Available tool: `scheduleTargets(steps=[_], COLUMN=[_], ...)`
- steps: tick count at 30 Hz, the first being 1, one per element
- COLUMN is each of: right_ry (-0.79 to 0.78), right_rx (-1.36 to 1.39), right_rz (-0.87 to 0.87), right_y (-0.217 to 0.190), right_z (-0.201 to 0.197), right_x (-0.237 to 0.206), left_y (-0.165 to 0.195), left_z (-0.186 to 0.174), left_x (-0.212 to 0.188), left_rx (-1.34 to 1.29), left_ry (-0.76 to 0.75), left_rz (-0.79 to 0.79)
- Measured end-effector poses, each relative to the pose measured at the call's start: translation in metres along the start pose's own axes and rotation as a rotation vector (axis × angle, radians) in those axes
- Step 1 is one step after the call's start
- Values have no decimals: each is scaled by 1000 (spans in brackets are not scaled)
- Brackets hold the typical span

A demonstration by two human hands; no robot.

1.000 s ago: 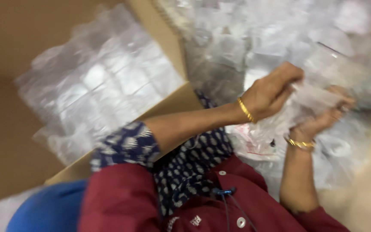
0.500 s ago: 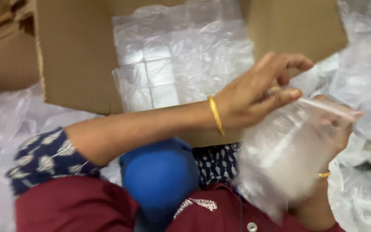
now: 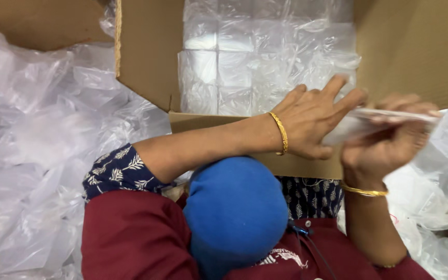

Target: The person sits on the floor and packs clear plastic bags into a large cardboard box, taking bags one at a time from piles beside them, opening and arranging each bag flat inside the box, and pressing the layers down to fill the box evenly.

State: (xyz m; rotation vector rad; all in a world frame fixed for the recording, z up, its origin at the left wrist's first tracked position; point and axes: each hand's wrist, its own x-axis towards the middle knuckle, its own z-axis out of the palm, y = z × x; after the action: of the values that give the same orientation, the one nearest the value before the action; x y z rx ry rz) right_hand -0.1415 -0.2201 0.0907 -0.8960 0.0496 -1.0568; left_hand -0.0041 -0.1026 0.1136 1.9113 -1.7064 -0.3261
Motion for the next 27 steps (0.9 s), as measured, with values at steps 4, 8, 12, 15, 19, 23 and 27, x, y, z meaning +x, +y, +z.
scheduleTargets(steps=[4,8,12,15,19,23,27], right_ry=[-164,-248,-209,-86,30,239,117], right_rx=[-172,-531,-692,-780,-1059,-1678,-2390], right_rz=[-60,-162,-52,38,192,460,643], right_y=[10,-23,-69,-109,-171,-214,-213], right_z=[23,-4,-75,-151,-269,-367,-413], right_x=[-10,-17,-24,-31,-44,-75,-106], left_y=[-15,-82,-150,-179,-187,-165,-139], left_z=[-50,-121,-92,-52,-43,-51,-41], left_x=[-1,-17,-40,-49,-62,-74,-80], left_rx=[219,404,531,504,356,243,439], left_ry=[-97,-157,-780,-929,-729,-757,-780], left_rz=[-50,-217,-525,-515,-710,-811,-765])
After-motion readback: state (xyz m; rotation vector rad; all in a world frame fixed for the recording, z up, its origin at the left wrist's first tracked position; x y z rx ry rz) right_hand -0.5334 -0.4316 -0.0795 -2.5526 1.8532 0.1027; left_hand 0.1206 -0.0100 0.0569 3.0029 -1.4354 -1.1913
